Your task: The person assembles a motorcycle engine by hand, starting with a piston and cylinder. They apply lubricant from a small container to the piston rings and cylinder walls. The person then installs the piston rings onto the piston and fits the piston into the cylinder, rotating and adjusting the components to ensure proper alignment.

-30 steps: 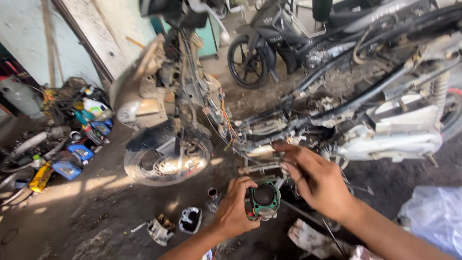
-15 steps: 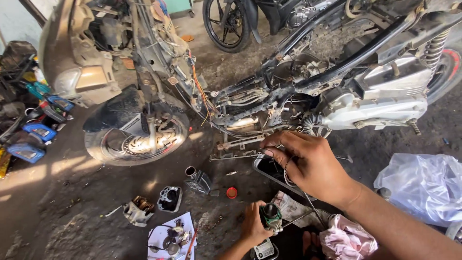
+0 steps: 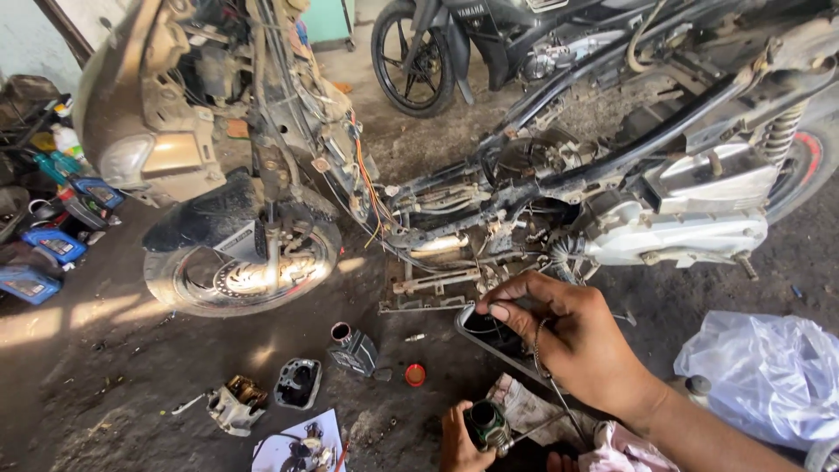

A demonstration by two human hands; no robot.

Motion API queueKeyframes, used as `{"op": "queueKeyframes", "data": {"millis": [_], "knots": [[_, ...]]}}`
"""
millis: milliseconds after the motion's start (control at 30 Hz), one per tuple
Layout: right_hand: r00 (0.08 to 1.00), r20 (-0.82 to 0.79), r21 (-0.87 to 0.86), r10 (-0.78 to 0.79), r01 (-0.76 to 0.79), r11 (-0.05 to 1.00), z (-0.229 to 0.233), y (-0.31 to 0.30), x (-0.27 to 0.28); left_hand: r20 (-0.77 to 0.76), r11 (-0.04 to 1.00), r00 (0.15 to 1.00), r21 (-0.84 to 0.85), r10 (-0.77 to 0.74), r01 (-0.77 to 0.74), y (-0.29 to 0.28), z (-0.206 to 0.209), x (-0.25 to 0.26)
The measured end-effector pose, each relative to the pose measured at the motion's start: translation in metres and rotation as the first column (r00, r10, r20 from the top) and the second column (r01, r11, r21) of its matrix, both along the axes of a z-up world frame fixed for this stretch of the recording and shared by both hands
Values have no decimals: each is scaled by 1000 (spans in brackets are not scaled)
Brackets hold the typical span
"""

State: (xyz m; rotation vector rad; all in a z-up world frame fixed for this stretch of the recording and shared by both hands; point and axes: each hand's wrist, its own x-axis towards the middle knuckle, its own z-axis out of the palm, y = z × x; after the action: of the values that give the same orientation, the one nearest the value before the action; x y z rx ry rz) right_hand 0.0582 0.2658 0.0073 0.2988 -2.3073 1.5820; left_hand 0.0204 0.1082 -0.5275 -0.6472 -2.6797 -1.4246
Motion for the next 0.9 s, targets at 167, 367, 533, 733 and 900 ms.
{"op": "queueKeyframes", "data": {"millis": [167, 367, 533, 733, 900], "knots": [[997, 82, -93, -9, 17, 996, -14, 1, -5, 18, 986, 993, -113, -120, 122, 3, -60, -22], [990, 134, -162, 41, -19, 987, -25, 3, -9, -215, 977, 974, 210, 74, -28, 6, 102, -41], [997, 40, 90, -61, 57, 994, -24, -7, -6, 93, 397, 985, 917, -147, -27, -5, 324, -36], [947, 220, 138, -235, 208, 968, -40, -12, -12, -283, 579, 955, 766, -89, 281, -17, 409, 3], [936, 208, 173, -283, 250, 953, -43, -16, -6, -93, 727, 992, 676, -80, 122, -10, 418, 20]]}}
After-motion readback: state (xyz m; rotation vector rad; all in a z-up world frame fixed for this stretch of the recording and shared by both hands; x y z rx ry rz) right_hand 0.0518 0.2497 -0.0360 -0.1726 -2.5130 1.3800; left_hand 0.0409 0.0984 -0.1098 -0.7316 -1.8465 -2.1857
